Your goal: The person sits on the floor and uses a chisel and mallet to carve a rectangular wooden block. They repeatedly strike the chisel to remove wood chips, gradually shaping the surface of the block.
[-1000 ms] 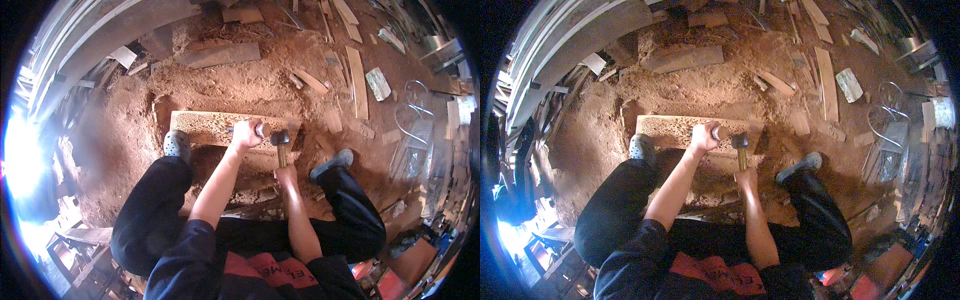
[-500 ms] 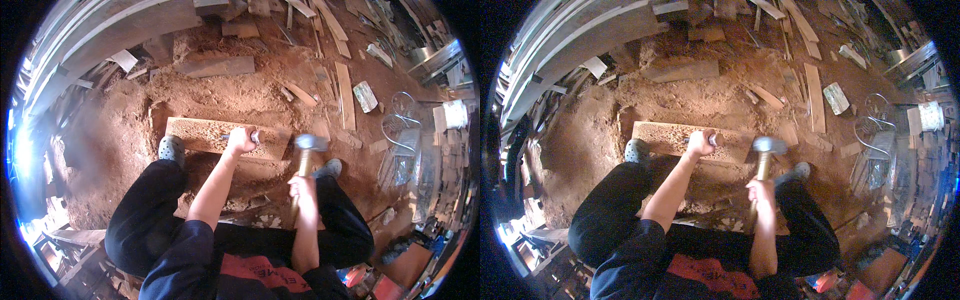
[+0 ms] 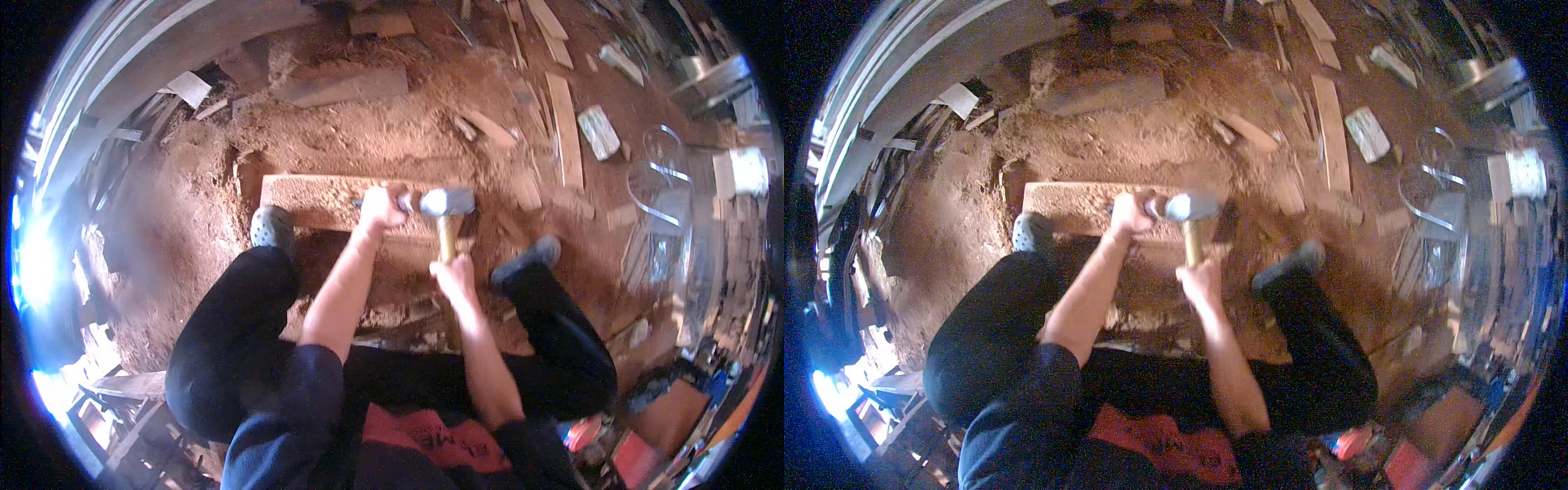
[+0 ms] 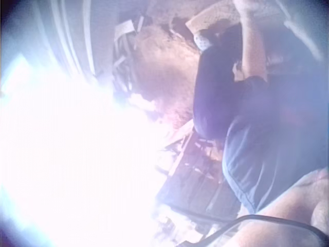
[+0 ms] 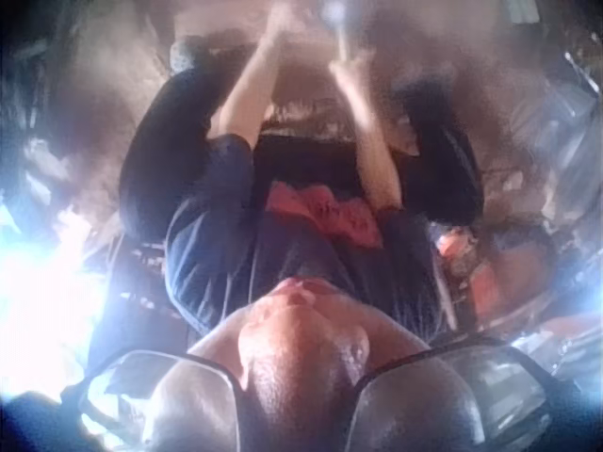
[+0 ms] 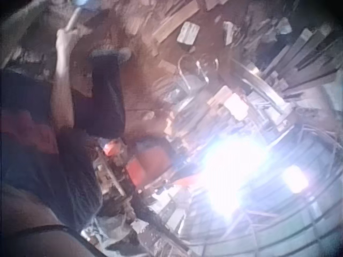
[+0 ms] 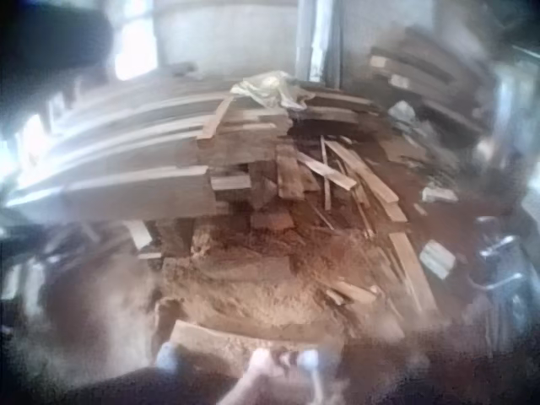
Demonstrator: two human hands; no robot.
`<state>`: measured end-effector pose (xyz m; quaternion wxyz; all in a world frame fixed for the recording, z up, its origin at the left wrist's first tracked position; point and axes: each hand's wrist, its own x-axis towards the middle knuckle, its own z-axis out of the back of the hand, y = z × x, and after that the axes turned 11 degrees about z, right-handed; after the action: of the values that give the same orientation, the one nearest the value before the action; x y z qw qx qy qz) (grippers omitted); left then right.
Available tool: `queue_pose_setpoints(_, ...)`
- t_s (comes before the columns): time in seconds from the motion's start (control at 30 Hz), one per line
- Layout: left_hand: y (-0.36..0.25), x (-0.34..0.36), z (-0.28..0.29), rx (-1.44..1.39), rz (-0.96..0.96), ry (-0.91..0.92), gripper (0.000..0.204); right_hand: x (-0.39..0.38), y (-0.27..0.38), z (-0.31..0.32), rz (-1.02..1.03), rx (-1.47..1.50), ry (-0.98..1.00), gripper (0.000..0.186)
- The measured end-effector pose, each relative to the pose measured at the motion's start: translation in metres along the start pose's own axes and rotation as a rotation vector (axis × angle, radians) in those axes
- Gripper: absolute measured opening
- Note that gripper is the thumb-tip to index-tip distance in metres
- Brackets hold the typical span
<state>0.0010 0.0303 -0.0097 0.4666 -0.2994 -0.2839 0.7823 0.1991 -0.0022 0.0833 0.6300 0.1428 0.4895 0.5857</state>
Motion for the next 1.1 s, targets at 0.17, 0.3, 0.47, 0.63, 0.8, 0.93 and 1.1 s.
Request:
queue_pose_setpoints(0.17,0.018,-0.008,-0.013,0.062,-0.036,-0.03,0.03,-0.028,0.031,0.083,-0.141,0.56,-0.264,0.021)
queue_pose_setpoints(0.3,0.011,-0.011,-0.005,0.029,0.024,-0.009,0.026,-0.047,0.078,0.155,0.415,0.871,-0.536,0.016)
queue_pose_setpoints(0.47,-0.003,-0.01,-0.002,0.073,0.006,0.005,0.02,-0.021,0.037,0.021,0.359,0.781,-0.766,0.009)
queue_pose_setpoints(0.63,0.005,-0.011,0.001,0.043,0.0,-0.038,0.024,0.024,-0.097,-0.03,-0.049,-0.033,-0.087,0.01)
queue_pose_setpoints(0.8,-0.006,-0.007,0.015,0.042,-0.001,0.158,0.038,0.033,-0.158,-0.006,-0.104,-0.105,-0.158,0.023)
queue_pose_setpoints(0.93,-0.017,0.003,0.04,-0.035,-0.031,0.494,0.048,0.029,-0.115,-0.018,-0.147,-0.061,-0.039,0.014)
queue_pose_setpoints(1.1,-0.031,0.008,0.042,0.062,-0.007,0.577,0.034,0.027,-0.103,-0.025,0.082,-0.412,-0.117,0.024)
